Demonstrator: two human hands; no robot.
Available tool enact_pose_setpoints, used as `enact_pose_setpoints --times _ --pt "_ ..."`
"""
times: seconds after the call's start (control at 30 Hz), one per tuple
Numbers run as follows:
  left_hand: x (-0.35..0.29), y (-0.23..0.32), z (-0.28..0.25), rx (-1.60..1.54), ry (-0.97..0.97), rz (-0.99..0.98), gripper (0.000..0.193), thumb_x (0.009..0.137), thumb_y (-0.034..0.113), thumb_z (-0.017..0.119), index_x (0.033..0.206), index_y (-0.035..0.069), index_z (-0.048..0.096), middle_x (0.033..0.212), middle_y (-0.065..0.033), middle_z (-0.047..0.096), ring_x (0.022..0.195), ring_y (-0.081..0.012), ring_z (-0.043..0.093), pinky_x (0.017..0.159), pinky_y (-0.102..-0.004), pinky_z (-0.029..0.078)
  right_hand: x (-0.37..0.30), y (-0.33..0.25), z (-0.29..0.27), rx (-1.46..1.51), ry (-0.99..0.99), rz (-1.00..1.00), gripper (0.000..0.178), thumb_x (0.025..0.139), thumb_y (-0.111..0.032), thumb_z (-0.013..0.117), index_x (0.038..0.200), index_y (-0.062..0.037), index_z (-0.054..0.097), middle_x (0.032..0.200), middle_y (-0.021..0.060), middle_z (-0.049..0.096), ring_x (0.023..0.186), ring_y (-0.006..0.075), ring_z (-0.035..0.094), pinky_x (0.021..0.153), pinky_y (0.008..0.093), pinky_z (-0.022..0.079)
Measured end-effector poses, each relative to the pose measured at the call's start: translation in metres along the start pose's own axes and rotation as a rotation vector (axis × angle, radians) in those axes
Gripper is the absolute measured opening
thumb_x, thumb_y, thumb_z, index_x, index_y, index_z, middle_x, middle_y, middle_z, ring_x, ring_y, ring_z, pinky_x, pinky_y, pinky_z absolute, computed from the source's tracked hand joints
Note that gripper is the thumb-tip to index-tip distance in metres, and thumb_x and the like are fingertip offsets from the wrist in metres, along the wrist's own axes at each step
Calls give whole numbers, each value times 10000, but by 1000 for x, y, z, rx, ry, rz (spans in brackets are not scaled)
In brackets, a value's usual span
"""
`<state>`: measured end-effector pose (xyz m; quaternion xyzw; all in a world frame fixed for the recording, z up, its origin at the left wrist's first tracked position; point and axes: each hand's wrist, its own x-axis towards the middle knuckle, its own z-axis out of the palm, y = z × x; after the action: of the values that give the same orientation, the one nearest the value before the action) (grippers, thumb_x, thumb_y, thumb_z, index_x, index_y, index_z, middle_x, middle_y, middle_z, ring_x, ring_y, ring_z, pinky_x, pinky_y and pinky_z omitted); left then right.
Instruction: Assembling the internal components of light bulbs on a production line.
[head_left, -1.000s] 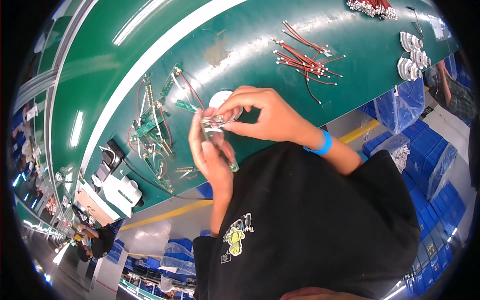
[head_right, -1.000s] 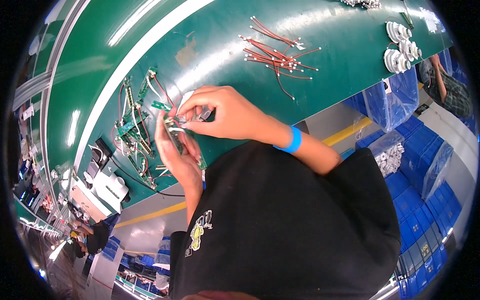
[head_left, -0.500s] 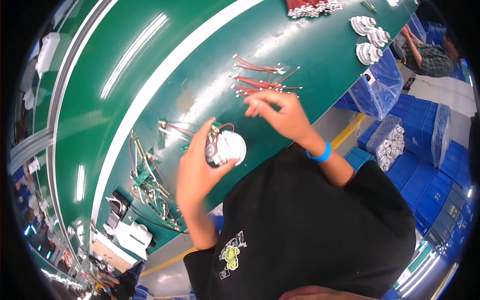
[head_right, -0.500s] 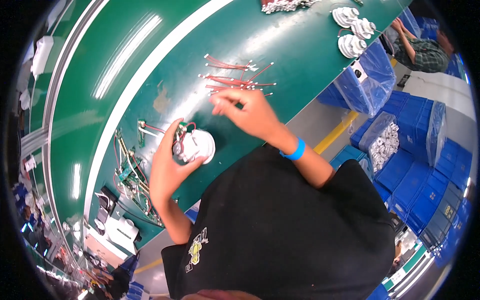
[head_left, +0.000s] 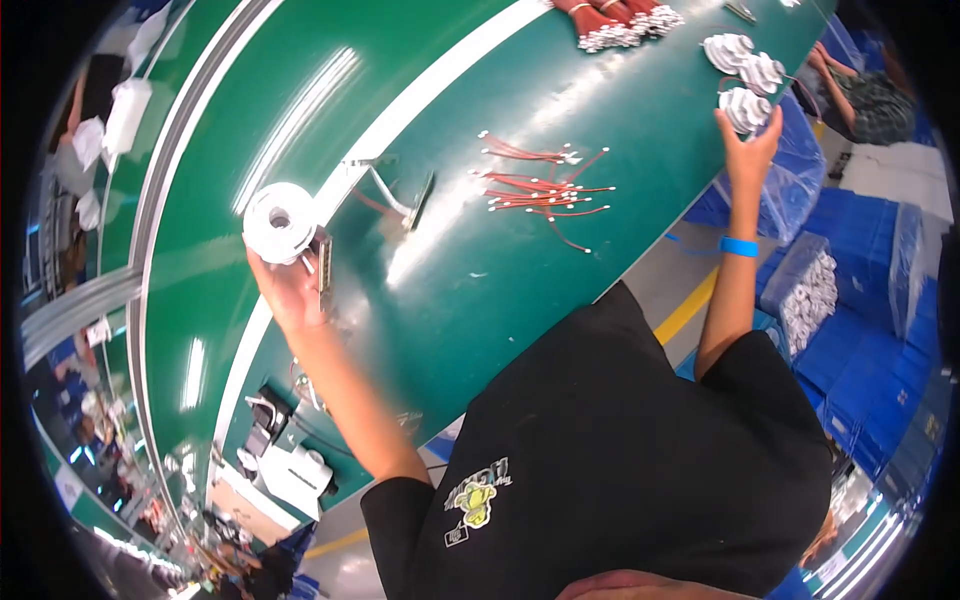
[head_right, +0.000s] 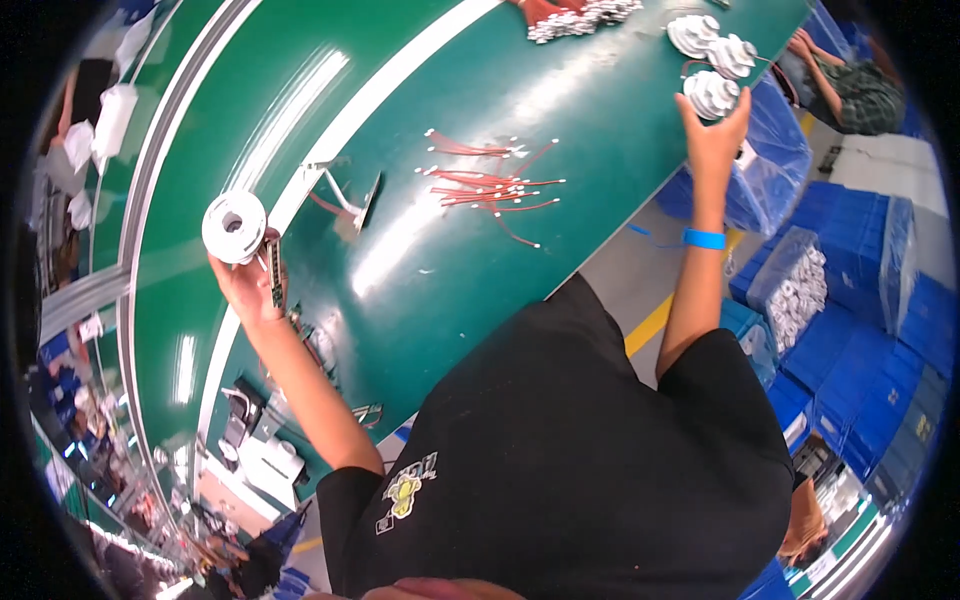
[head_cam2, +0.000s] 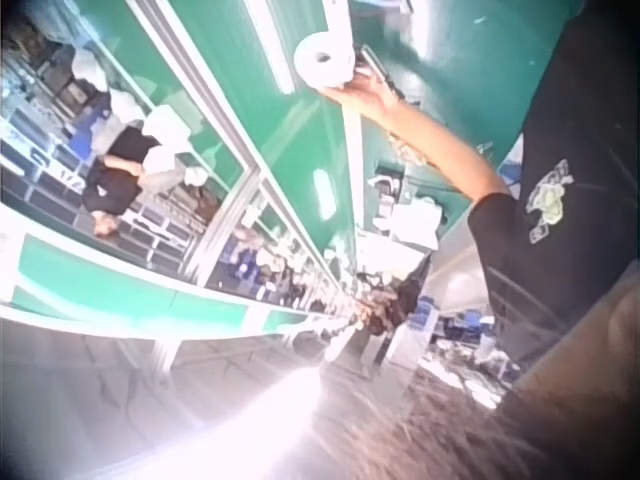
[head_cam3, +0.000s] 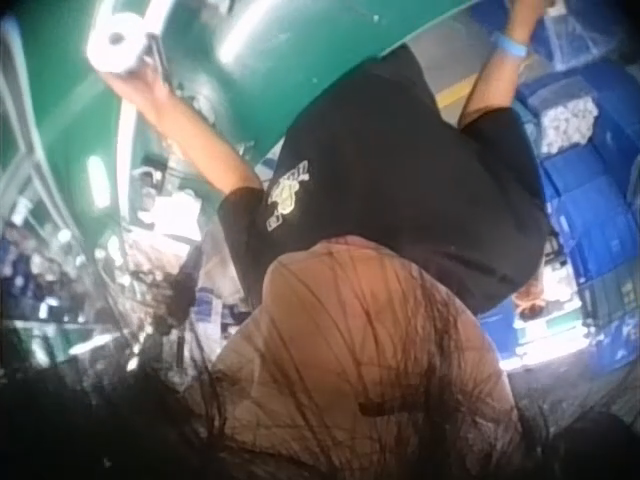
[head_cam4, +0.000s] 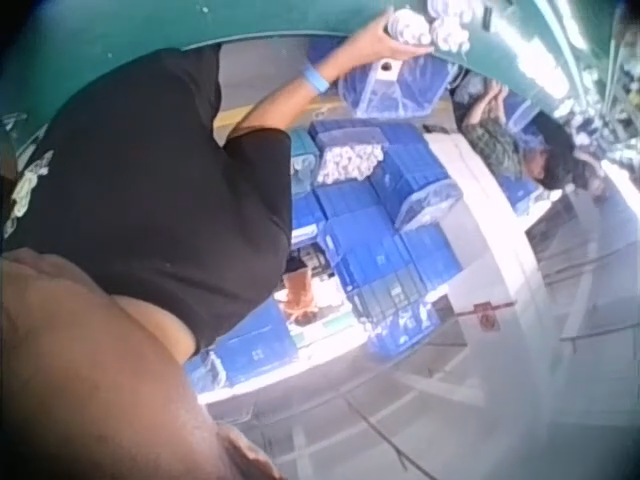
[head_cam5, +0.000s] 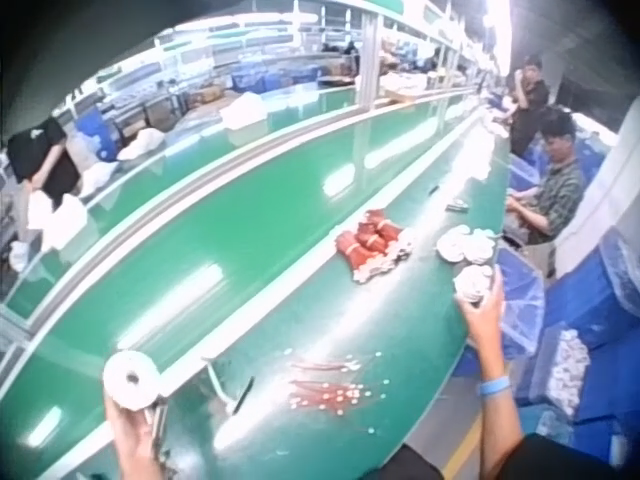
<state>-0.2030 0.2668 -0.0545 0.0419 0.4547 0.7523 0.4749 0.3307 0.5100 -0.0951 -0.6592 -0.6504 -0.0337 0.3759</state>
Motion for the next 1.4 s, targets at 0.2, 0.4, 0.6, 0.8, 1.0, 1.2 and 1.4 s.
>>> enact_pose_setpoints --times 0.2,0.4,0.6,0.8,1.0,1.2,1.4 --pt "-27 -5 -17 -130 -106 34 617 946 435 541 1410 53 402 1262 -160 564 714 -225 599 436 -281 478 16 27 14 140 37 257 992 663 -454 882 1361 82 424 1259 227 522 1187 310 528 1003 402 432" --pt "30 23 -36 1046 262 392 770 839 281 777 1406 -22 353 1220 -159 551 972 -171 620 796 -290 513 14 46 21 58 -56 239 892 653 -484 873 1267 48 506 1211 225 587 1117 328 593 958 391 466" --pt "83 50 -63 1644 361 487 1087 743 492 800 1491 -37 215 1457 -295 357 1393 -381 340 1107 -452 324 -19 -10 -17 508 -288 385 672 779 -185 833 1286 54 462 1175 159 603 1043 200 621 868 291 521" --pt "-22 -28 22 1439 31 527 940 803 341 761 1492 -22 236 1499 -270 312 1411 -388 293 1166 -454 231 -84 -162 -51 629 -678 125 673 778 -139 782 1356 -21 459 1237 132 553 1093 214 581 912 343 509" --pt "-122 -70 40 1125 -472 29 1067 675 145 850 1520 33 208 1479 -221 368 1320 -349 431 1136 -416 312 -156 -276 -37 677 -1225 -310 759 740 -286 829 1360 -48 463 1250 159 566 1133 341 582 927 396 489" --pt "-150 -84 3 1163 -54 177 956 695 127 837 1483 40 303 1401 -182 476 1286 -336 486 1090 -425 381 -132 -302 -11 532 -1219 -629 650 690 -389 835 1222 -84 619 1065 107 692 996 291 656 814 367 538" --pt "-149 -82 2 1008 -58 241 1156 692 135 853 1536 49 68 1411 -172 480 1283 -320 498 1084 -429 391 -131 -316 64 510 -883 -952 559 773 -138 749 1290 -74 550 1135 133 627 1073 336 586 934 418 472"
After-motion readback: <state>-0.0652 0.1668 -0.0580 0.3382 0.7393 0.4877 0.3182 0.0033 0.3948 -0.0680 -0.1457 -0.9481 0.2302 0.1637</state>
